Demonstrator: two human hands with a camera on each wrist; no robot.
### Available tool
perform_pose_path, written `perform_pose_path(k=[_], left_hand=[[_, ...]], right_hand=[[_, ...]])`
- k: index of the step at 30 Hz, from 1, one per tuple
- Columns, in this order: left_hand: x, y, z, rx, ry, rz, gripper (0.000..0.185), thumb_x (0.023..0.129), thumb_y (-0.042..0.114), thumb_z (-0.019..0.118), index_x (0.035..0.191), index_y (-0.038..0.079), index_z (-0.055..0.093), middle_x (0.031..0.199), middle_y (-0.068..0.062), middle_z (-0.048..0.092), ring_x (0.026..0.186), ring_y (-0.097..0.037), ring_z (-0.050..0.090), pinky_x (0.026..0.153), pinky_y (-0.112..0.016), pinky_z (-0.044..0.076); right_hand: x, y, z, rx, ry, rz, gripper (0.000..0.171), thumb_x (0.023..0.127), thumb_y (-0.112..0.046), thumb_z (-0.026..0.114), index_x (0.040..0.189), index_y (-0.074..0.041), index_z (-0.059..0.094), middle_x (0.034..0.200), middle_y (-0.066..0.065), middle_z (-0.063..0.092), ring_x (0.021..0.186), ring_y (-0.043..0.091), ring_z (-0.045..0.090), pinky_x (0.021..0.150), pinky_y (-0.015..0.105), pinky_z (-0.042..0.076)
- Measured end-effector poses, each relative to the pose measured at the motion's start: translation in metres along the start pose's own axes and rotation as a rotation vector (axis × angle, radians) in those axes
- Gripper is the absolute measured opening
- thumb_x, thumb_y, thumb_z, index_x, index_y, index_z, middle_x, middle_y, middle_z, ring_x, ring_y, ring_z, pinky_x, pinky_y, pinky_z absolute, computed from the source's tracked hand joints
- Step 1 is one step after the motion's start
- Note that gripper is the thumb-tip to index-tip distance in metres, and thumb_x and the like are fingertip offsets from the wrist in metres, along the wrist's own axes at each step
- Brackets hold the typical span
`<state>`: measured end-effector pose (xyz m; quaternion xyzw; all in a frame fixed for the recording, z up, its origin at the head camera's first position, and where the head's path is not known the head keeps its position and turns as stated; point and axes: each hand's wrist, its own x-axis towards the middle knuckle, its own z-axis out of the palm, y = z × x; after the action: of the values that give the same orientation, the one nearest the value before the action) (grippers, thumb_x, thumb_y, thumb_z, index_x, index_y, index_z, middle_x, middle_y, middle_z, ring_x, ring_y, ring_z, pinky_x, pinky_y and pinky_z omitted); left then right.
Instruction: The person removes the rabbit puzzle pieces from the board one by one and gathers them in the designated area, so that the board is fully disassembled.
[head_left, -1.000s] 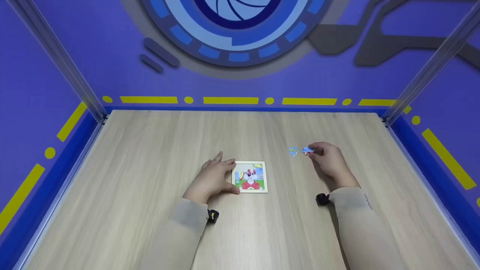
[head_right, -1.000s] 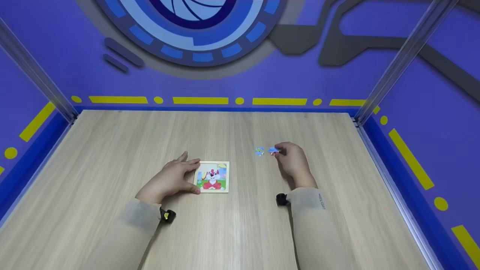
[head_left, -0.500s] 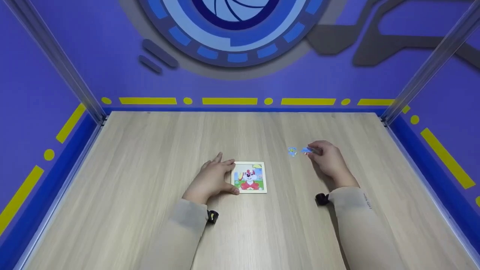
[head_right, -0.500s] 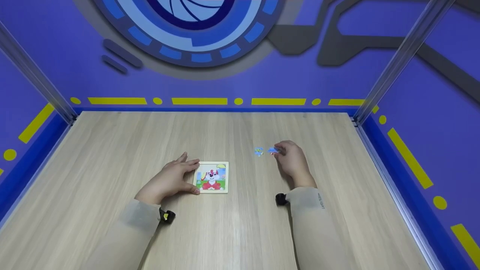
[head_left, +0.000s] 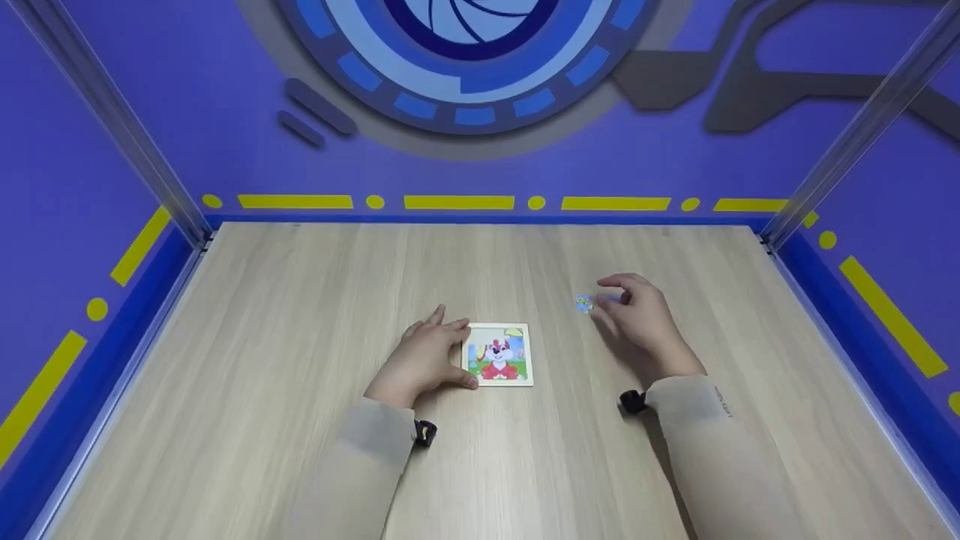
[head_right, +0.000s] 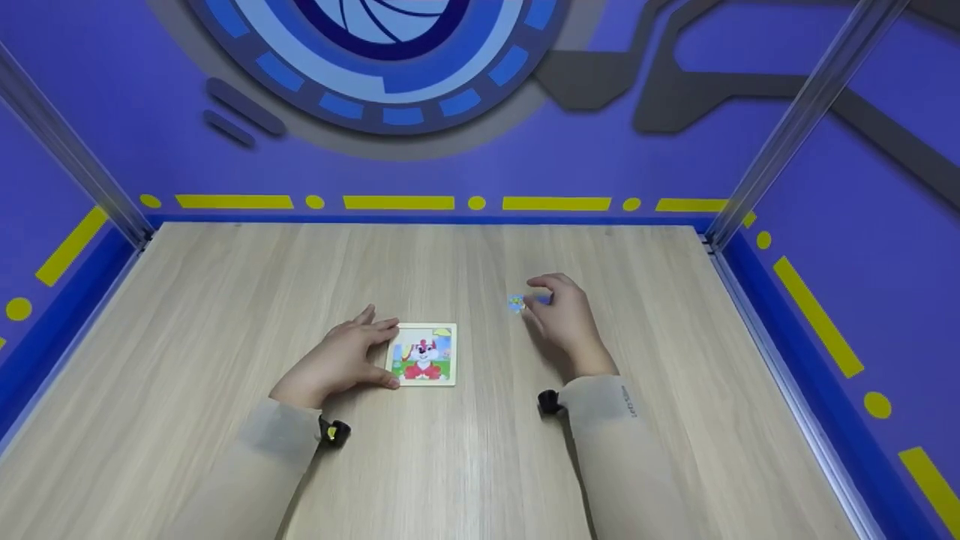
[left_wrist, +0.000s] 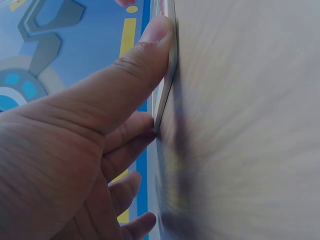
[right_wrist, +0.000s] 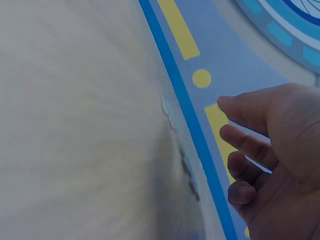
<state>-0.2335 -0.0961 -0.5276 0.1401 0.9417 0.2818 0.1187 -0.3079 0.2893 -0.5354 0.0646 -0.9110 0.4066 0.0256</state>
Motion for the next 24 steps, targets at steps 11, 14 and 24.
perform_pose_path(k=[11, 14, 24], left_hand=[[0.000, -0.001, 0.002, 0.001, 0.008, -0.001, 0.096, 0.081, 0.039, 0.103, 0.163, 0.011, 0.061, 0.178, -0.001, 0.049, 0.179, -0.036, 0.018, 0.147, -0.060, 0.016], [0.000, -0.002, 0.003, -0.011, 0.012, 0.001, 0.095, 0.081, 0.038, 0.103, 0.163, 0.010, 0.062, 0.179, -0.002, 0.050, 0.179, -0.037, 0.018, 0.147, -0.060, 0.017], [0.002, -0.001, 0.004, 0.004, 0.027, 0.026, 0.093, 0.080, 0.038, 0.105, 0.158, 0.007, 0.066, 0.178, -0.008, 0.051, 0.177, -0.040, 0.025, 0.146, -0.060, 0.024]], right_hand=[[-0.012, -0.056, 0.035, 0.168, -0.085, 0.007, 0.037, 0.111, -0.023, 0.070, 0.145, -0.010, 0.075, 0.137, 0.010, 0.070, 0.112, 0.026, 0.058, 0.085, 0.029, 0.053], [-0.016, -0.072, 0.042, 0.177, -0.112, -0.005, 0.036, 0.110, -0.025, 0.071, 0.144, -0.015, 0.076, 0.136, 0.009, 0.070, 0.113, 0.027, 0.060, 0.088, 0.031, 0.056], [-0.026, -0.087, 0.064, 0.155, -0.154, -0.063, 0.037, 0.109, -0.023, 0.072, 0.143, -0.008, 0.076, 0.131, 0.009, 0.073, 0.109, 0.026, 0.063, 0.092, 0.036, 0.056]])
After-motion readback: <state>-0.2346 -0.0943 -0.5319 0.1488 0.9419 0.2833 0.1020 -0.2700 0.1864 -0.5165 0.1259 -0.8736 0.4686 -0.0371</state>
